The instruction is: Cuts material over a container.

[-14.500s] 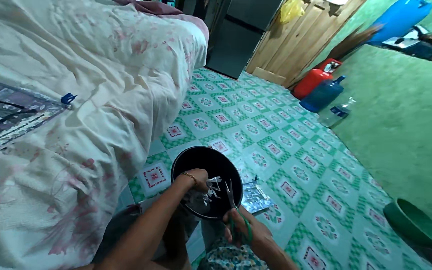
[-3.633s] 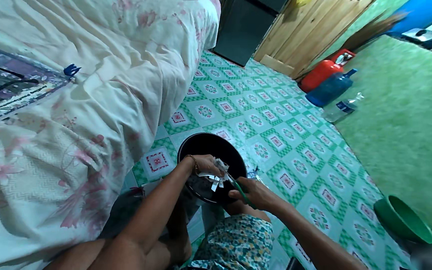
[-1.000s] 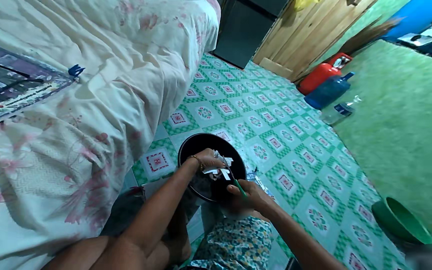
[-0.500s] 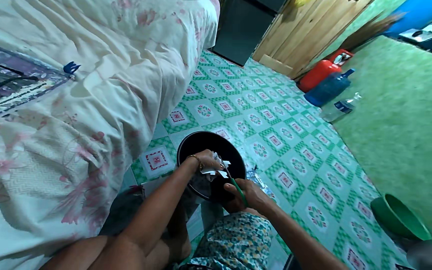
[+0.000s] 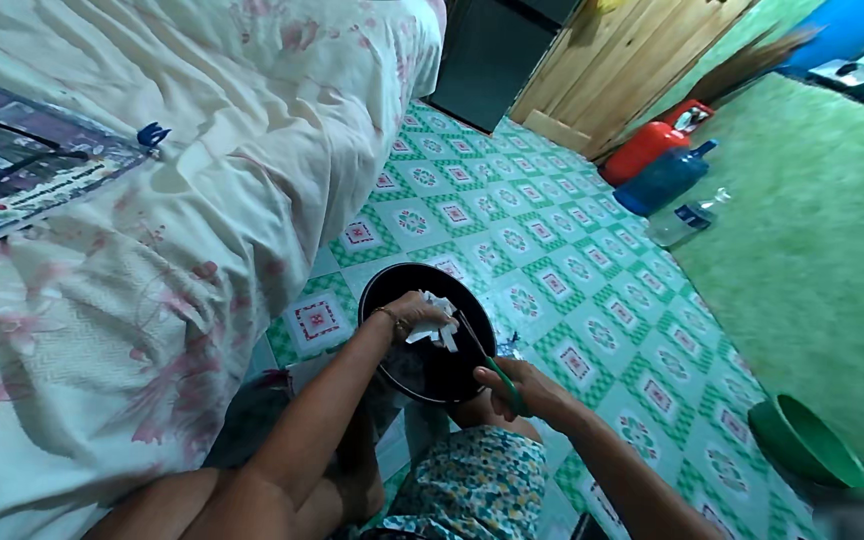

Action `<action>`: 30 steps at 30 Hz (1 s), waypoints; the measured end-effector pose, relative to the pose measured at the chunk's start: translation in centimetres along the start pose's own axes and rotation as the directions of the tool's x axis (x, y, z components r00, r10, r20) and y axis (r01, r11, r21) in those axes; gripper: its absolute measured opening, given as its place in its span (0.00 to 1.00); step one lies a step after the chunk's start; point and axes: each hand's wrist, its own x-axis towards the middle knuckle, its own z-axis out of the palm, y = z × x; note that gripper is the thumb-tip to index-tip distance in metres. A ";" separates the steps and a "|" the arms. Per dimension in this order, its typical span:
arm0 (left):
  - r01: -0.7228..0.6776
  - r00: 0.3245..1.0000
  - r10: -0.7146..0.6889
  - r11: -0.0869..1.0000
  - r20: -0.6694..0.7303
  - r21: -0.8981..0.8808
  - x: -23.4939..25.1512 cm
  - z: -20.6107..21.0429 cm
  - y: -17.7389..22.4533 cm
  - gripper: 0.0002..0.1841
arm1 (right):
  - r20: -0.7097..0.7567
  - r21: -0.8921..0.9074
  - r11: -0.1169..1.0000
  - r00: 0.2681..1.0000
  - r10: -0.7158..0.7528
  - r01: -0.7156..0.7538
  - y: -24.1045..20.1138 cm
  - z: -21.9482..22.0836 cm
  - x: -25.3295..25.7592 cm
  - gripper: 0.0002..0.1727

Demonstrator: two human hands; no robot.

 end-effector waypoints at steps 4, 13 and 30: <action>0.078 0.997 -0.079 0.968 0.005 -0.237 0.0 0.1 -0.1 0.09 | -0.026 0.044 0.999 1.000 -0.014 0.015 0.8 -0.5 -0.7 0.19; 0.167 0.985 -0.170 0.928 0.023 -0.332 -0.1 0.3 -0.1 0.10 | 0.042 -0.001 0.999 0.998 -0.037 0.037 1.3 -0.3 -1.2 0.18; 0.044 0.930 -0.050 0.999 0.365 0.024 -0.2 -0.9 -1.0 0.10 | 0.148 -0.196 0.965 0.978 -0.147 0.175 1.7 -0.5 -0.4 0.26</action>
